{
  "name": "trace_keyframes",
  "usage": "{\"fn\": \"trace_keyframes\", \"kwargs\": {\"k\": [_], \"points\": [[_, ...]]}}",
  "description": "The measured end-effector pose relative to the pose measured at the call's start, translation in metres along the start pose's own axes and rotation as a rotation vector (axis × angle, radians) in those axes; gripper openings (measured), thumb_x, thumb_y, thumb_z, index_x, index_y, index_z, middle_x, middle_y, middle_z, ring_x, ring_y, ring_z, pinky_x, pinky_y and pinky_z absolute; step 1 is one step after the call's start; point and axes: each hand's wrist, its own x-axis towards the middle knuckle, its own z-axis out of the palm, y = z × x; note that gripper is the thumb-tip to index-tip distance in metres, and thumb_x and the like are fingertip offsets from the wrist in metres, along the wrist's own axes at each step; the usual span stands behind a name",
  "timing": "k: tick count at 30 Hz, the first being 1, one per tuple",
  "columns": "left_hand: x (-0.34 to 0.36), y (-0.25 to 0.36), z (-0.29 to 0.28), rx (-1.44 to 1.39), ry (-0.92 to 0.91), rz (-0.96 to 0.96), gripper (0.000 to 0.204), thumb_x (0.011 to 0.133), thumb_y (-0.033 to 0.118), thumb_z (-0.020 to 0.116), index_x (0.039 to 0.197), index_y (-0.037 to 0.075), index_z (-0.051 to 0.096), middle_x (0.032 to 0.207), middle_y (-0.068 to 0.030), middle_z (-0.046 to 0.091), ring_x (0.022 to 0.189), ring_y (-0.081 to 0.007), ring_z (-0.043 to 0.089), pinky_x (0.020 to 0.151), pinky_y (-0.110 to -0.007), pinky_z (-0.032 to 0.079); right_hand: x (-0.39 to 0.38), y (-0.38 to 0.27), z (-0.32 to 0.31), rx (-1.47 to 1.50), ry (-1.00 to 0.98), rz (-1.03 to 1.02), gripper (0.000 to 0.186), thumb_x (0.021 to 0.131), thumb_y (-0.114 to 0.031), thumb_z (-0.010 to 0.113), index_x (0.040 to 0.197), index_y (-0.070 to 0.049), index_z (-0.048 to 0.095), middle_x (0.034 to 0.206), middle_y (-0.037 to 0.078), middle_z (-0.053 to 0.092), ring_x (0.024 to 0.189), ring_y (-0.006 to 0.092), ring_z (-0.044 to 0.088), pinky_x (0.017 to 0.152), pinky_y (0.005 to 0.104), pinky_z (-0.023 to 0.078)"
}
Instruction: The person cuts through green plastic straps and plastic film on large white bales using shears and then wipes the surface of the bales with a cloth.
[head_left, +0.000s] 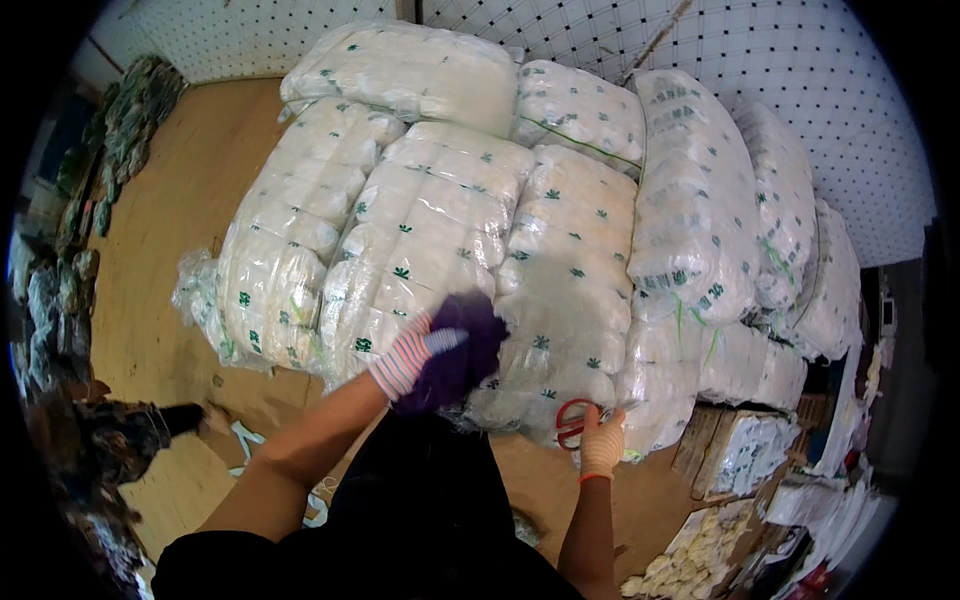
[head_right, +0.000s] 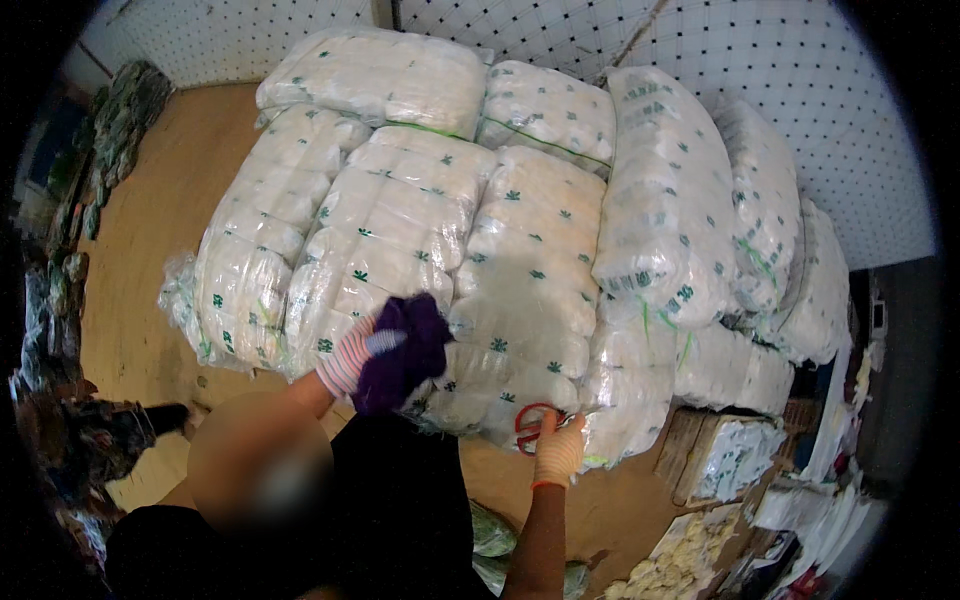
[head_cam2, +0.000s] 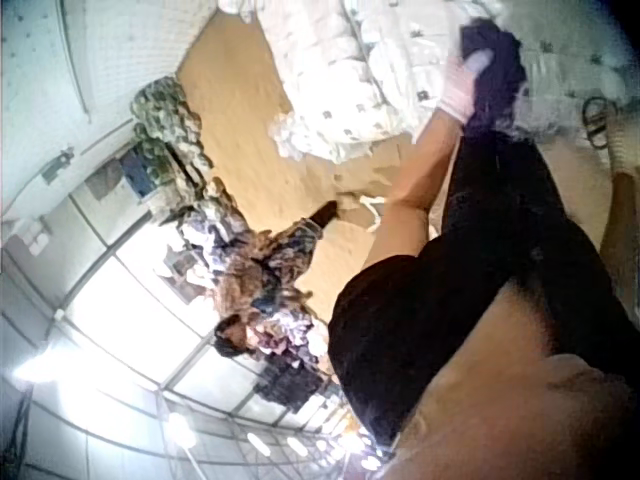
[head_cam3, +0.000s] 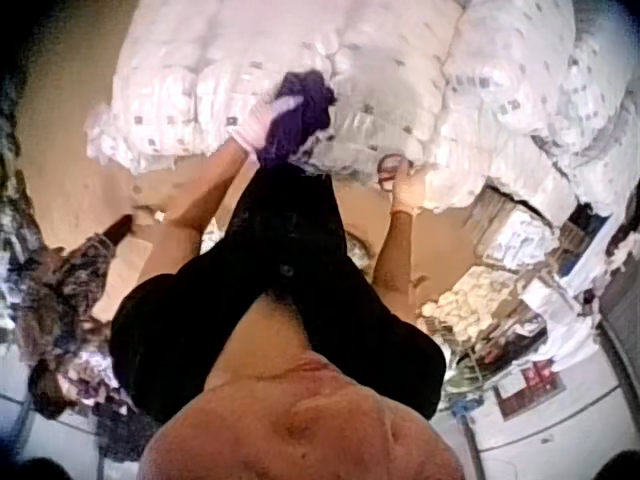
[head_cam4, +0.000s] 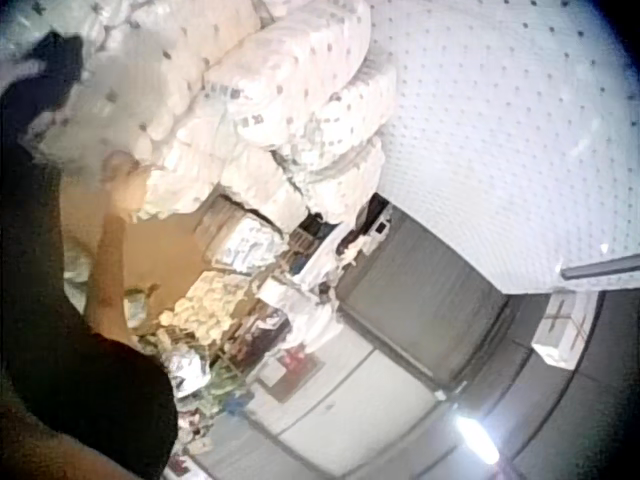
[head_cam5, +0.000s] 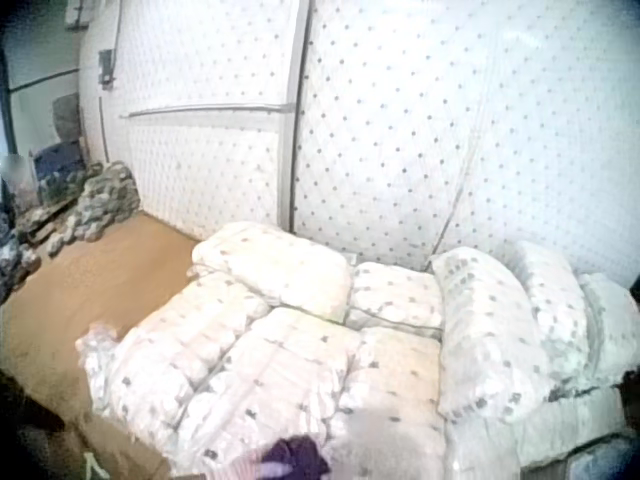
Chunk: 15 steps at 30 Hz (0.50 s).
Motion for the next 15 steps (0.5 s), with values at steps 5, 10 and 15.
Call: {"fn": "trace_keyframes", "kwargs": {"k": [5,10,15], "points": [[0.027,0.023,0.009,0.687,-0.057,0.222,0.059,0.072,0.013,0.066,0.124,0.001,0.041,0.107,-0.0132,0.059,0.098,-0.0222,0.056,0.086,-0.032,0.044,0.008,-0.019,0.026,-0.018,-0.015,0.122,0.059,0.076,-0.037,0.060,0.114,0.003,0.040,0.093,0.026,0.061,0.084,0.0415,0.059,0.071,0.0449,0.047],[0.045,-0.049,0.040,1.894,-0.470,0.215,0.055,0.074,0.035,0.061,0.125,0.021,0.045,0.131,-0.0145,0.040,0.122,-0.0369,0.035,0.101,-0.050,0.025,-0.027,-0.037,0.023,0.812,0.055,0.110,0.033,0.067,-0.002,0.063,0.098,0.005,0.052,0.087,0.015,0.061,0.078,0.0273,0.060,0.073,0.0367,0.048],[0.076,-0.116,0.044,2.032,-0.533,0.131,0.049,0.079,0.037,0.051,0.126,0.029,0.043,0.140,-0.0111,0.028,0.128,-0.0376,0.026,0.103,-0.057,0.015,-0.019,-0.016,0.047,0.182,0.085,0.383,0.073,0.066,-0.019,0.074,0.125,0.001,0.036,0.120,0.021,0.043,0.105,0.0360,0.050,0.089,0.0413,0.044]]}}
